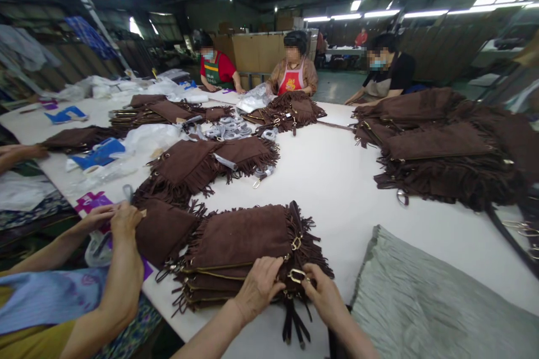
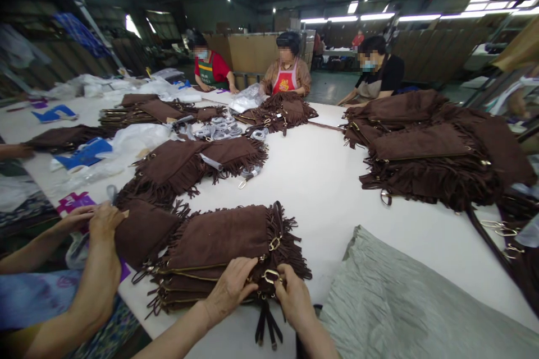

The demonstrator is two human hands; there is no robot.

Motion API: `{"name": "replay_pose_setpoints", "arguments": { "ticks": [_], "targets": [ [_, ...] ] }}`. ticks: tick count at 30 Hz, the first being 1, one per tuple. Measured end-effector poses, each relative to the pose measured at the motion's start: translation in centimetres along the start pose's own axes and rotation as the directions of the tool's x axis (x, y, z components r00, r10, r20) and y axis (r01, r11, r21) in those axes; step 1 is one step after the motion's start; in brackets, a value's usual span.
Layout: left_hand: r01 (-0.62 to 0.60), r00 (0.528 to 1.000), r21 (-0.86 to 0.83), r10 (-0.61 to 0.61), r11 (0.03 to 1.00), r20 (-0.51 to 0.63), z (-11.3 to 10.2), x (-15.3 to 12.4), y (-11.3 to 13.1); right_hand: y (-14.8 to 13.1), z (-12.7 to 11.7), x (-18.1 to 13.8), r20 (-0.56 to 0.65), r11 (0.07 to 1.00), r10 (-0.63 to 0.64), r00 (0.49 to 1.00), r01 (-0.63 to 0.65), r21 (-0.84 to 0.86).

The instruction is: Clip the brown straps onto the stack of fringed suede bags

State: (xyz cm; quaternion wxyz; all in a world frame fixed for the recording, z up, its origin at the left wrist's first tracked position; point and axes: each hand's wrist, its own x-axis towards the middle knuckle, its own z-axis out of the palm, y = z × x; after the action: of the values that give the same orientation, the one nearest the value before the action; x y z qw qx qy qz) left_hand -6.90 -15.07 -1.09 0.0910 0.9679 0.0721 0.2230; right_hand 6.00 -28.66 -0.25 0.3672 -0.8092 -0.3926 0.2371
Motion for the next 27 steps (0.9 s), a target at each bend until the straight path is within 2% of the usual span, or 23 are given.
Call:
{"name": "replay_pose_setpoints", "arguments": {
  "ticks": [2, 3, 5, 7, 8, 11, 13, 15, 18, 20, 22, 24, 27],
  "targets": [
    [-0.059, 0.990, 0.059, 0.066, 0.997, -0.128, -0.6, -1.0, 0.8, 0.0, -2.0, 1.3, 0.008, 0.994, -0.064, 0.998, 0.065, -0.086],
    [-0.120, 0.980, 0.068, 0.129, 0.990, -0.148, -0.7, -1.5, 1.3, -0.2, -2.6, 2.0, 0.004, 0.984, -0.113, 0.994, 0.113, -0.141],
    [-0.257, 0.962, 0.036, 0.259, 0.966, -0.087, -0.5, -2.4, 2.2, -0.5, -3.2, 3.5, -0.020, 0.946, -0.214, 0.977, 0.202, -0.256],
    [-0.326, 0.945, 0.028, 0.326, 0.945, 0.009, 0.2, -2.8, 3.0, -0.8, -3.1, 4.6, -0.066, 0.898, -0.305, 0.950, 0.264, -0.351],
    [-0.301, 0.953, 0.061, 0.300, 0.952, 0.034, 0.7, -2.8, 3.2, -0.9, -2.9, 5.0, -0.106, 0.876, -0.347, 0.932, 0.282, -0.390],
    [-0.069, 0.997, 0.170, 0.064, 0.983, 0.033, 2.2, -2.1, 3.5, -0.3, -2.0, 4.9, -0.276, 0.837, -0.425, 0.862, 0.258, -0.483],
    [0.075, 0.988, 0.153, -0.094, 0.985, 0.120, 2.8, -1.2, 3.5, 0.9, -1.4, 3.6, -0.383, 0.840, -0.420, 0.823, 0.192, -0.508],
    [0.155, 0.957, 0.100, -0.174, 0.983, 0.231, 2.8, -0.1, 3.5, 2.7, -0.8, 1.4, -0.402, 0.865, -0.375, 0.835, 0.160, -0.475],
    [0.193, 0.925, 0.040, -0.195, 0.980, 0.325, 2.1, 1.6, 3.4, 6.7, 0.1, -2.7, -0.338, 0.856, -0.302, 0.891, 0.098, -0.508],
    [0.195, 0.902, 0.007, -0.182, 0.981, 0.392, 1.5, 2.7, 3.3, 9.6, 0.5, -5.2, -0.384, 0.797, -0.290, 0.877, -0.001, -0.604],
    [0.210, 0.866, -0.027, -0.174, 0.977, 0.468, 1.1, 3.6, 3.0, 11.7, 0.6, -7.0, -0.418, 0.764, -0.317, 0.851, -0.032, -0.645],
    [0.233, 0.840, -0.072, -0.164, 0.970, 0.517, 0.8, 4.1, 2.7, 12.6, 0.5, -7.8, -0.407, 0.768, -0.323, 0.855, -0.015, -0.640],
    [0.295, 0.826, -0.145, -0.175, 0.945, 0.536, 0.5, 4.1, 2.7, 11.5, -0.1, -7.5, -0.423, 0.807, -0.282, 0.861, -0.026, -0.590]
  ]
}}
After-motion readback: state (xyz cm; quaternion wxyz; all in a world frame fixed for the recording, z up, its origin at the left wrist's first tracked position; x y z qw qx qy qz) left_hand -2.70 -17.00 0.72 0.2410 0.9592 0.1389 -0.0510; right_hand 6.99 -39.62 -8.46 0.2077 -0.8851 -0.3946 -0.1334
